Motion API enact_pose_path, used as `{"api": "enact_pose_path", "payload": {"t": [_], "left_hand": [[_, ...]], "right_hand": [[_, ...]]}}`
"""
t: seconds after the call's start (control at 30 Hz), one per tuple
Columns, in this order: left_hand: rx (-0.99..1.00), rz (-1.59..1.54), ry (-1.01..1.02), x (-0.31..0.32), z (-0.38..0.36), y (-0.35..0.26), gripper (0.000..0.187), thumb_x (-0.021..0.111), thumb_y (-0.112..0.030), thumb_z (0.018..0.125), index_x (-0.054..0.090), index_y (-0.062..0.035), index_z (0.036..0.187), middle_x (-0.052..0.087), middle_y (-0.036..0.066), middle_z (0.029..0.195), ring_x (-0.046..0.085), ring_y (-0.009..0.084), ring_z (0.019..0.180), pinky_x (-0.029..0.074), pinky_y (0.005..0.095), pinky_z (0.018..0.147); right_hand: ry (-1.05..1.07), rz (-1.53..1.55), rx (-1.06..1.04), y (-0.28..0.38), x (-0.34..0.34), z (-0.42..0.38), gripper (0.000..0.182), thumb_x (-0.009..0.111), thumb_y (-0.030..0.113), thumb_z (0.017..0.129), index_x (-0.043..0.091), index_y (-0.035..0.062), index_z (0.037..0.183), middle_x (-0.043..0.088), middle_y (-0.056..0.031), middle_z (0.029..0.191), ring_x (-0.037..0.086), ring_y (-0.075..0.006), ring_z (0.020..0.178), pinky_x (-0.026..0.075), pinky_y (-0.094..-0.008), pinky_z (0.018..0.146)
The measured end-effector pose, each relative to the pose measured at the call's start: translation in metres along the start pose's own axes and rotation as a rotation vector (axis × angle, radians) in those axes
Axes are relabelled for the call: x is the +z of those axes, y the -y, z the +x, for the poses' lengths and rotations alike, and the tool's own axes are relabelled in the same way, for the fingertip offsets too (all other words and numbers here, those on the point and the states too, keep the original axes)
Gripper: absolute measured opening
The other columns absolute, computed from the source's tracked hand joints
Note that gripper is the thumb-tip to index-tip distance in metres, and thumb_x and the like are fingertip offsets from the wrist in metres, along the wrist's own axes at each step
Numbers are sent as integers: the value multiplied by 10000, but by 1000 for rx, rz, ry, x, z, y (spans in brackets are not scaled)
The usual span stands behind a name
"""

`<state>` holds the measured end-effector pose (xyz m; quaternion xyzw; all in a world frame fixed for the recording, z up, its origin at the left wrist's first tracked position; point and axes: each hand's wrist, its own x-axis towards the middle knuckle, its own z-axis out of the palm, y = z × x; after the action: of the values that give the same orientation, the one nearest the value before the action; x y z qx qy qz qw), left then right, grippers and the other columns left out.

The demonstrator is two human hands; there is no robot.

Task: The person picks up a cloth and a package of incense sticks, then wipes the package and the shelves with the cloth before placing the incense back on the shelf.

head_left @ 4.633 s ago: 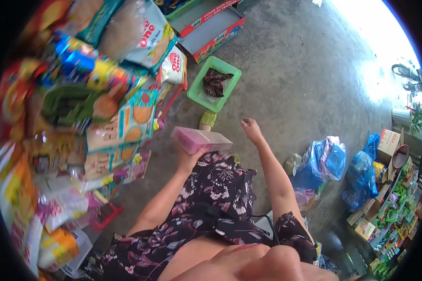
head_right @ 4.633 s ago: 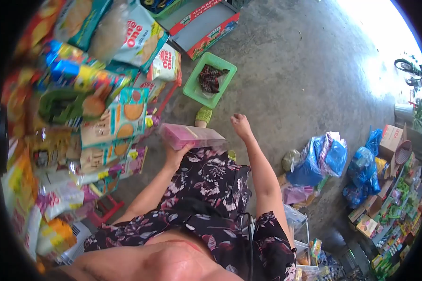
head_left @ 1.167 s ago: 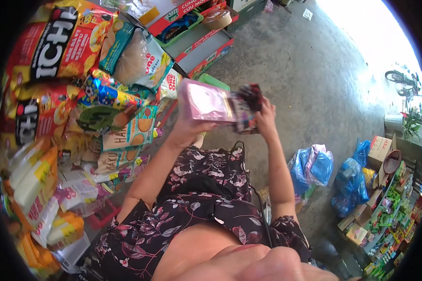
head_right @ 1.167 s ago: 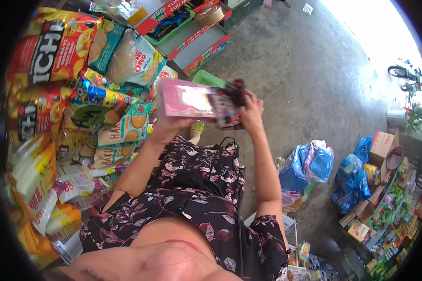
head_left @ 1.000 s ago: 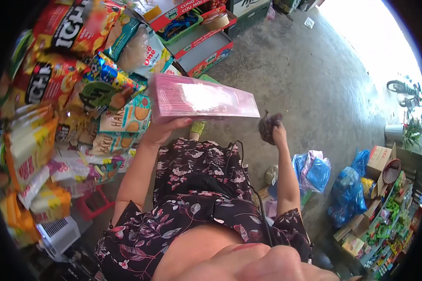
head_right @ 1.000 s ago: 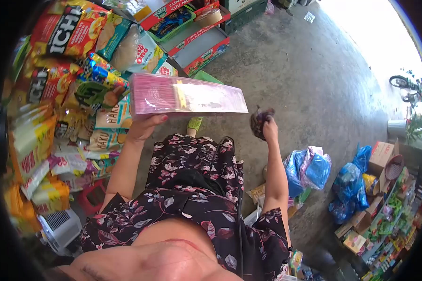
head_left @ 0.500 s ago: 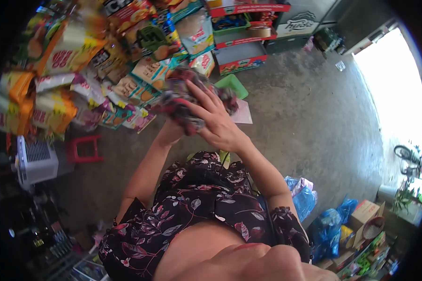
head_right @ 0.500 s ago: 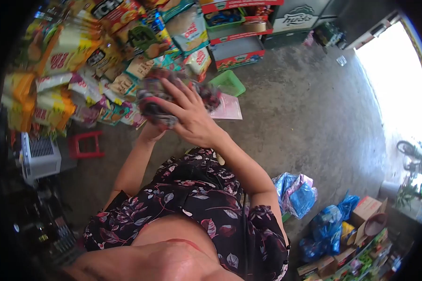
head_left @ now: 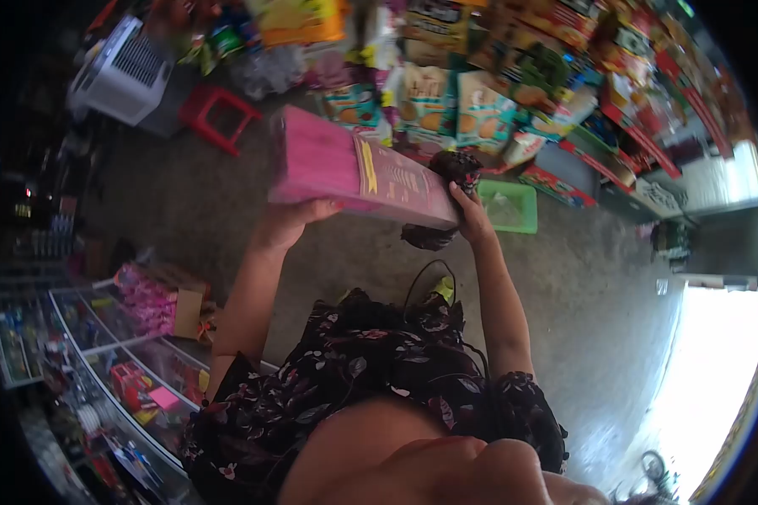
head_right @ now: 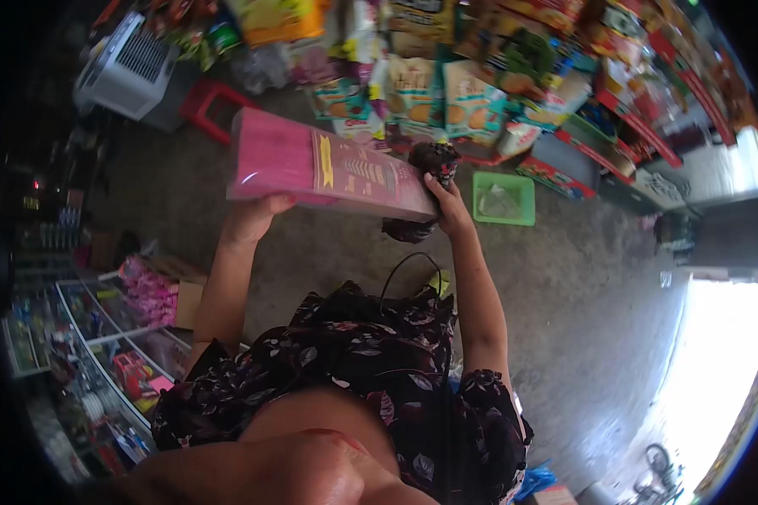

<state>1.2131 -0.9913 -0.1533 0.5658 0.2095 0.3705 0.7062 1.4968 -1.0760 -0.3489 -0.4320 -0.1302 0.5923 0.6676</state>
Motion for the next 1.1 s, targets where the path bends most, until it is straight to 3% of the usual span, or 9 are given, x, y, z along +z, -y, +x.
{"api": "enact_pose_path", "payload": {"t": [0.1,0.2,0.27,0.37,0.43,0.6,0.7,0.9,1.1], "left_hand": [[-28,62,-214,-49,-22,-66,803,826,-85,630,403,-47,1311,536,52,1159,489,182,1134,400,347,974],[-236,151,-18,-133,-5,-82,955,870,-192,608,313,-47,1370,527,48,1183,487,181,1138,427,332,940],[302,512,24,-181,-10,-85,1030,876,-208,603,245,-53,1402,542,39,1171,503,180,1124,452,315,906],[328,585,-3,-261,-5,-62,938,871,-165,607,328,-48,1363,562,36,1164,521,172,1110,453,301,890],[-25,266,-108,-287,-20,-56,860,857,-65,590,414,-42,1326,482,33,1305,407,178,1234,358,342,986],[108,-98,-424,-372,-59,-51,655,802,-86,695,463,-45,1254,553,51,1218,516,161,1120,406,296,928],[164,-109,-647,-408,-62,-49,528,767,-121,742,527,-36,1205,588,35,1171,524,166,1106,384,320,953],[171,-82,-666,-461,-14,-49,497,674,-153,840,462,-38,1274,541,38,1236,498,169,1143,386,333,958],[411,-460,-928,-561,6,-86,486,679,-155,836,474,-61,1266,544,39,1224,502,189,1137,382,372,992]], "right_hand": [[-29,-14,122,-43,83,25,333,668,266,854,584,88,1123,631,-64,1039,615,-179,915,500,-343,781],[136,7,309,-74,162,63,325,654,276,862,608,37,1077,660,-75,965,649,-188,821,532,-326,723],[277,17,444,-99,218,83,336,649,261,858,619,-15,1047,672,-81,940,659,-167,779,537,-293,688],[515,-134,599,-171,280,135,343,659,222,833,612,-25,1067,672,-101,958,661,-177,813,537,-299,699],[596,-141,684,-194,310,150,332,658,176,809,618,-39,1058,669,-97,937,650,-168,813,522,-295,705],[401,-969,117,-185,418,144,309,606,299,867,649,21,996,641,-32,883,568,-110,787,471,-290,722],[547,-505,8,-145,488,181,569,398,520,942,598,6,1080,633,-54,990,586,-127,894,456,-284,815],[854,-768,-978,-128,692,225,309,509,206,911,531,-12,1130,512,-204,1181,528,-372,1047,410,-374,932],[1139,-977,-827,-207,667,286,447,537,50,791,496,56,1236,474,-202,1270,507,-393,1110,446,-411,912]]}}
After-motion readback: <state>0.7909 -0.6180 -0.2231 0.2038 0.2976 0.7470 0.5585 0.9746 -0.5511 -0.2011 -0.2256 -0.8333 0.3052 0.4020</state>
